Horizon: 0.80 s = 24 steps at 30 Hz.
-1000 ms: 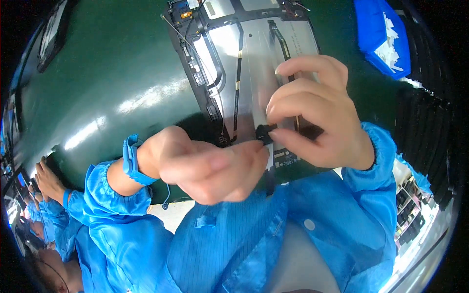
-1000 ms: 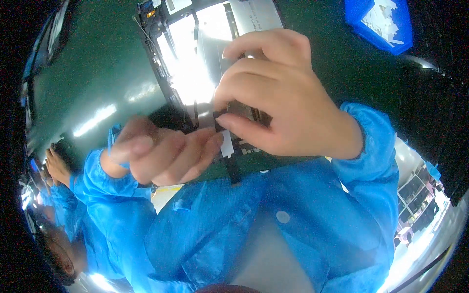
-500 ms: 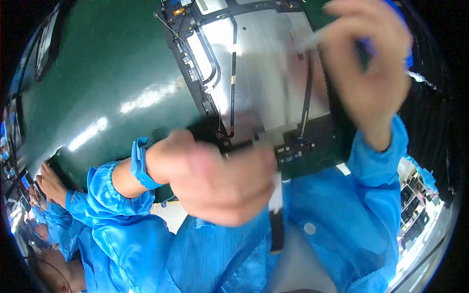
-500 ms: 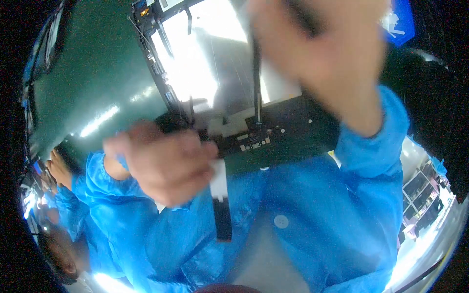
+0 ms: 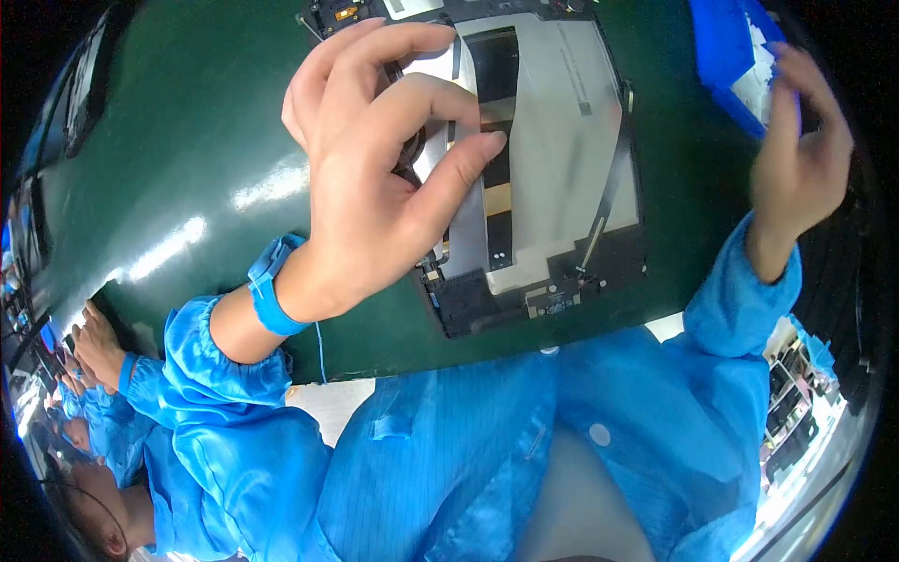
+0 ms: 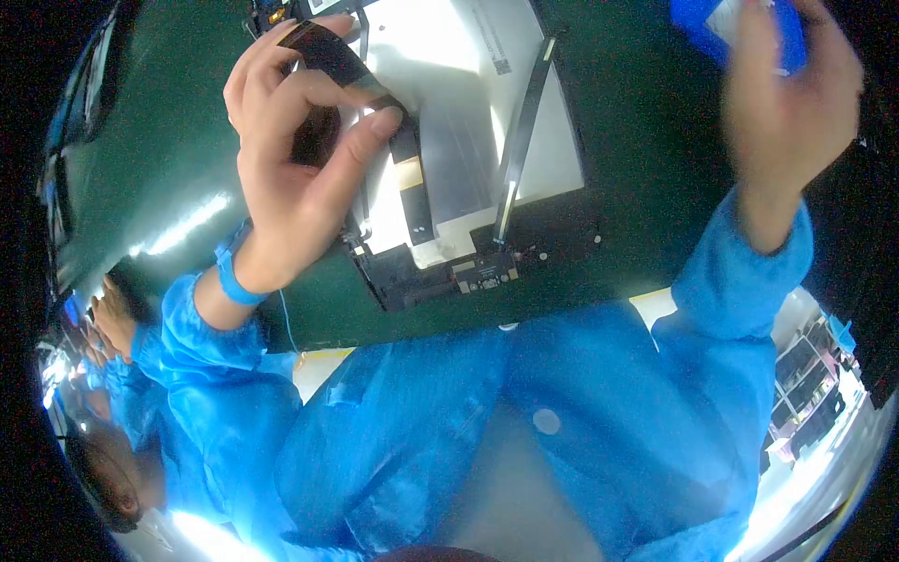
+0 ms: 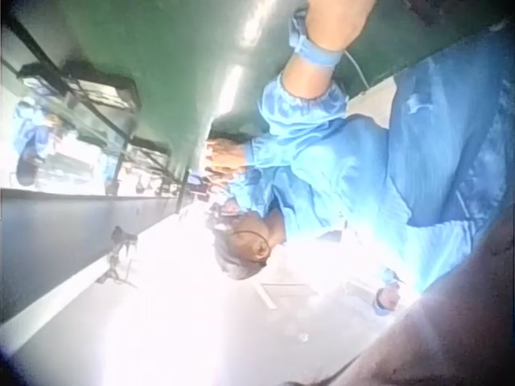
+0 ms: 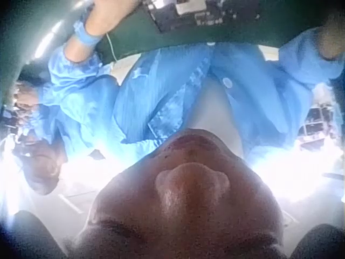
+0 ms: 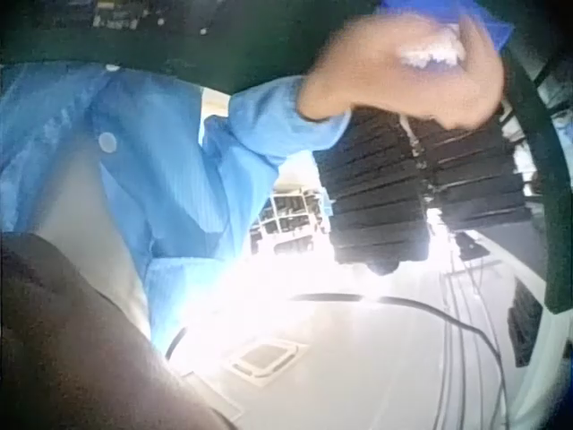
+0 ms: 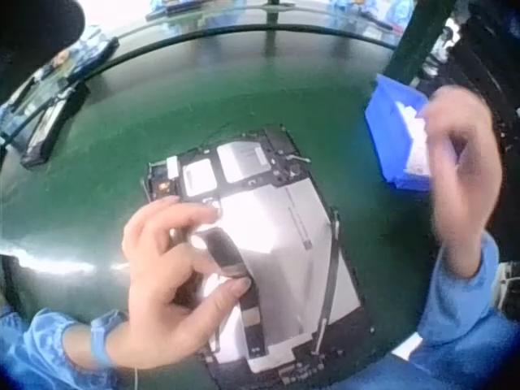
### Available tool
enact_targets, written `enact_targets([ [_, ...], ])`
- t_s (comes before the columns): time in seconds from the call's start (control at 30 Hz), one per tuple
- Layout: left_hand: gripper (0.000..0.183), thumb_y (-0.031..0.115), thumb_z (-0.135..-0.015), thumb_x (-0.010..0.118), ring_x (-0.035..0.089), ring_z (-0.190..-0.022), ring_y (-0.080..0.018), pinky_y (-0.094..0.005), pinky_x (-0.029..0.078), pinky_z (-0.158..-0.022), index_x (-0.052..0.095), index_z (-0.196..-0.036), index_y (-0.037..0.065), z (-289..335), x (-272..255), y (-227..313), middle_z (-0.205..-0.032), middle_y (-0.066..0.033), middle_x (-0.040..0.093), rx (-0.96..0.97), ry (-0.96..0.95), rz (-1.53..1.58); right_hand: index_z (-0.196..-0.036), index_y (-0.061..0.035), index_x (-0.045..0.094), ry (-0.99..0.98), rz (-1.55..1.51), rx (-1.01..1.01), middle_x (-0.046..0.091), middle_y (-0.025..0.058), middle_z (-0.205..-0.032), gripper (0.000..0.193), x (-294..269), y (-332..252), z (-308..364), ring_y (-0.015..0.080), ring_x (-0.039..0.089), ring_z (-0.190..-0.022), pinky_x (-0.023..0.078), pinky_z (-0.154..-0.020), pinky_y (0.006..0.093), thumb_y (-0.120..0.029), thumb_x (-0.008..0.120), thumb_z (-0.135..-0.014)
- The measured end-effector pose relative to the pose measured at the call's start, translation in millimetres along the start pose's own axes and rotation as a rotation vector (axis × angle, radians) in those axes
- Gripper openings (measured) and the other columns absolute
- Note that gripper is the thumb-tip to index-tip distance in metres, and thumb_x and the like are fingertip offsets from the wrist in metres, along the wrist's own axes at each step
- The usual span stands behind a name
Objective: The person attaches ribbon cables and adhesive strips onto tablet frames by hand, pushes each assembled unit along the conveyor belt, and repeats the process on new frames.
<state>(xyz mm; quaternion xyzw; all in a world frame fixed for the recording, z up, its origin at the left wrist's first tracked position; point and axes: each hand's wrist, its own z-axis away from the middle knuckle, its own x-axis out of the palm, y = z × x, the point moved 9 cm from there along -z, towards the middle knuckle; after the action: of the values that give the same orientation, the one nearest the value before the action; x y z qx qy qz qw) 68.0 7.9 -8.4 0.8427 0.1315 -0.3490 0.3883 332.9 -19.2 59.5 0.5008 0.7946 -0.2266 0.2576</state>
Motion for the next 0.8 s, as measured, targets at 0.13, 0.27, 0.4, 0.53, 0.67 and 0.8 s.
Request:
enact_targets([
  [0.13,0.017,0.016,-0.071,0.079,0.043,-0.125,-0.0301,-0.0406,0.027,-0.106,0.067,-0.081,0.009,4.0,-2.5,-1.3,-0.124,-0.0098,0.062,-0.067,-0.018,-0.031,-0.094,-0.0153,0.068,-0.47,-0.474,-0.445,0.071,0.0037,-0.109,0.013,35.8,-131.9,25.1,0.0275,0.059,-0.115,0.037,-0.098,0.0436,-0.014,0.067,-0.081],
  [0.27,0.018,0.016,-0.071,0.079,0.043,-0.126,-0.0308,-0.0409,0.027,-0.106,0.067,-0.082,0.009,-2.3,5.8,3.3,-0.124,-0.0096,0.062,-0.068,-0.026,-0.005,-0.094,-0.0174,0.068,-0.642,-0.632,-0.478,0.071,-0.0015,-0.111,0.013,34.2,-155.9,50.8,0.0234,0.06,-0.114,0.033,-0.098,0.0409,-0.017,0.067,-0.081],
  [0.4,0.019,0.015,-0.071,0.08,0.043,-0.126,-0.0315,-0.0408,0.027,-0.106,0.068,-0.085,0.009,3.8,-2.3,-9.9,-0.125,-0.0101,0.061,-0.057,-0.085,-0.067,-0.095,-0.0179,0.069,-0.663,-0.538,-0.447,0.071,-0.0018,-0.112,0.014,57.7,-173.7,56.1,0.0225,0.059,-0.116,0.031,-0.1,0.0406,-0.02,0.067,-0.081],
  [0.53,0.025,0.014,-0.071,0.078,0.042,-0.126,-0.0324,-0.0417,0.027,-0.106,0.066,-0.091,0.008,15.3,-14.5,-30.6,-0.125,-0.0115,0.059,-0.06,-0.106,-0.083,-0.107,-0.019,0.069,-0.744,-0.504,-0.367,0.069,-0.0025,-0.118,0.025,80.3,-187.2,49.5,0.0297,0.05,-0.129,0.021,-0.11,0.0497,-0.025,0.06,-0.084],
  [0.67,0.033,0.011,-0.07,0.075,0.041,-0.124,-0.0341,-0.0434,0.027,-0.106,0.061,-0.1,0.005,19.7,-15.2,-36.4,-0.124,-0.0136,0.056,-0.094,-0.076,-0.049,-0.114,-0.0194,0.067,-0.801,-0.45,-0.336,0.066,-0.0008,-0.124,0.031,92.3,-177.3,42.5,0.0337,0.044,-0.134,0.013,-0.113,0.0535,-0.029,0.051,-0.089],
  [0.8,0.042,0.008,-0.07,0.073,0.041,-0.123,-0.0358,-0.0451,0.026,-0.107,0.057,-0.109,0.002,18.4,-17.9,-30.4,-0.124,-0.0158,0.054,-0.101,-0.055,-0.021,-0.107,-0.0157,0.069,-0.82,-0.301,-0.314,0.059,0.006,-0.134,0.031,101.2,-163.7,24.0,0.037,0.039,-0.137,0.015,-0.113,0.0525,-0.032,0.048,-0.091],
])
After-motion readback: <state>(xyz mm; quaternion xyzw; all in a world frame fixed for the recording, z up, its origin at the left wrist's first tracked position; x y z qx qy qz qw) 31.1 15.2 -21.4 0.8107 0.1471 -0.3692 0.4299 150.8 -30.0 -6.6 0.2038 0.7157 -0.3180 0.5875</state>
